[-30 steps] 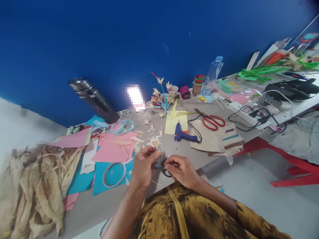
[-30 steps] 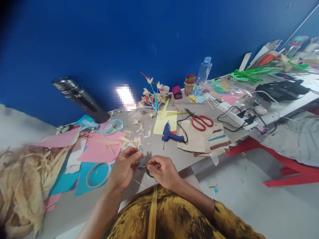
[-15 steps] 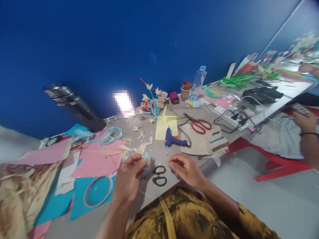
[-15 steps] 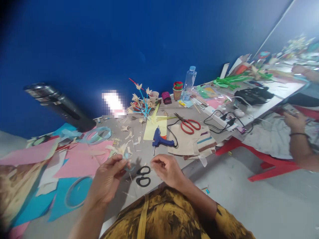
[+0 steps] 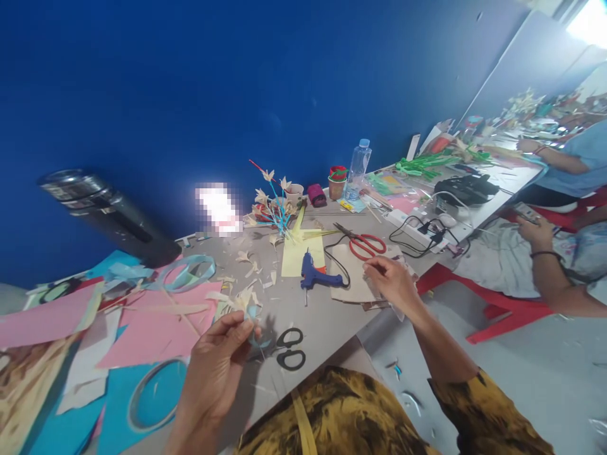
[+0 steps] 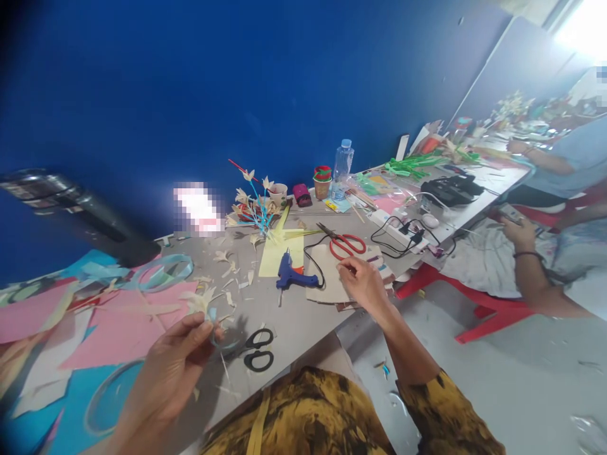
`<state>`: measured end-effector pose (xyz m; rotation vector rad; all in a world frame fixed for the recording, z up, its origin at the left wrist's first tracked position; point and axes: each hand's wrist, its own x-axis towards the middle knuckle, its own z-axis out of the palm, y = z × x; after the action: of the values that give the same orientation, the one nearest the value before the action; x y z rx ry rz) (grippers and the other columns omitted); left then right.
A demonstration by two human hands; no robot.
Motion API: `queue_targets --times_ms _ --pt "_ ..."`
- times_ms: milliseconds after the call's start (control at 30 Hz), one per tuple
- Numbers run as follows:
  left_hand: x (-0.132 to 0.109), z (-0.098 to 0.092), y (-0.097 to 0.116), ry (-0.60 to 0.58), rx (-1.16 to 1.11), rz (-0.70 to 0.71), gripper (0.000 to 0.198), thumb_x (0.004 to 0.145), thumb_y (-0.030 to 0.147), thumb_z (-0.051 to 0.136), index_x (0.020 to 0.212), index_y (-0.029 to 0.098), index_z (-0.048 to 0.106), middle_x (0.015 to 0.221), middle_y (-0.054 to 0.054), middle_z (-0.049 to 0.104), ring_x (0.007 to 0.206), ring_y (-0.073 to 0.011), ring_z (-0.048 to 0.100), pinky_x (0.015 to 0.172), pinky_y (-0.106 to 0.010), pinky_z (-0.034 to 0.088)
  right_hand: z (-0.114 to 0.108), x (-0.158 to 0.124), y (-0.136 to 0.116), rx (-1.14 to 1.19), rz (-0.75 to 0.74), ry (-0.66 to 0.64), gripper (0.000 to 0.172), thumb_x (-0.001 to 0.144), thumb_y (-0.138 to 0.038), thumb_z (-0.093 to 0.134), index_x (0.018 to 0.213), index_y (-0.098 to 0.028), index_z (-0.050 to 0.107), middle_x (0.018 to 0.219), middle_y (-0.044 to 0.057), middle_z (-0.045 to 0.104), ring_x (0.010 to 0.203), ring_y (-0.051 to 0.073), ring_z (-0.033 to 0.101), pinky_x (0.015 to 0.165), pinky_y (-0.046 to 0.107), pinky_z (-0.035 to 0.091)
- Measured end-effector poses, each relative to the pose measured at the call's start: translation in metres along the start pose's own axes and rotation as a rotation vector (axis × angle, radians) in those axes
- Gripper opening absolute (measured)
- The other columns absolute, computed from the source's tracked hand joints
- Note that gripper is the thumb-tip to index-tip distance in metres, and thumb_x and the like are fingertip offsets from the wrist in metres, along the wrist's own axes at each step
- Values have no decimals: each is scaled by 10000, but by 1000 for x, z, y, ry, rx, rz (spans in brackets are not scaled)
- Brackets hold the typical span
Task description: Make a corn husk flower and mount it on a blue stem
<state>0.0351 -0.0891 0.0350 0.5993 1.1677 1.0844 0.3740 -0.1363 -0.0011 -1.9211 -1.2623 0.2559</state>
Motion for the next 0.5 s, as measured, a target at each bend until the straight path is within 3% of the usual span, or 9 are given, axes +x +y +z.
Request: queue_targets --times_ms 233,333,433,500 --pt "1 -12 6 31 -7 15 394 403 209 962 689 186 693 604 20 676 581 -128 655 574 -190 558 2 0 -10 -10 -24 -1 236 868 -355 574 821 -181 727 707 27 706 605 171 603 598 270 410" --pt "2 -10 8 26 -26 -4 423 379 222 970 694 183 690 608 12 683 569 -131 650 564 -195 547 17 -4 -31 -46 -180 -86 187 900 -266 555 837 -186 711 768 38 710 694 182 633 681 280 456" --pt "0 -3 10 1 -56 -11 422 378 216 969 684 178 681 595 15 677 556 -130 644 568 -208 541 39 -6 -56 -247 -428 -197 169 923 -212 569 1025 -179 699 984 102 711 939 246 620 845 341 469" --pt "-3 0 11 -31 -69 0 410 393 212 964 688 171 682 588 9 678 551 -128 639 562 -207 525 53 -4 -68 -417 -507 -276 252 902 -229 631 1139 -150 661 1115 147 672 1070 297 561 929 391 446"
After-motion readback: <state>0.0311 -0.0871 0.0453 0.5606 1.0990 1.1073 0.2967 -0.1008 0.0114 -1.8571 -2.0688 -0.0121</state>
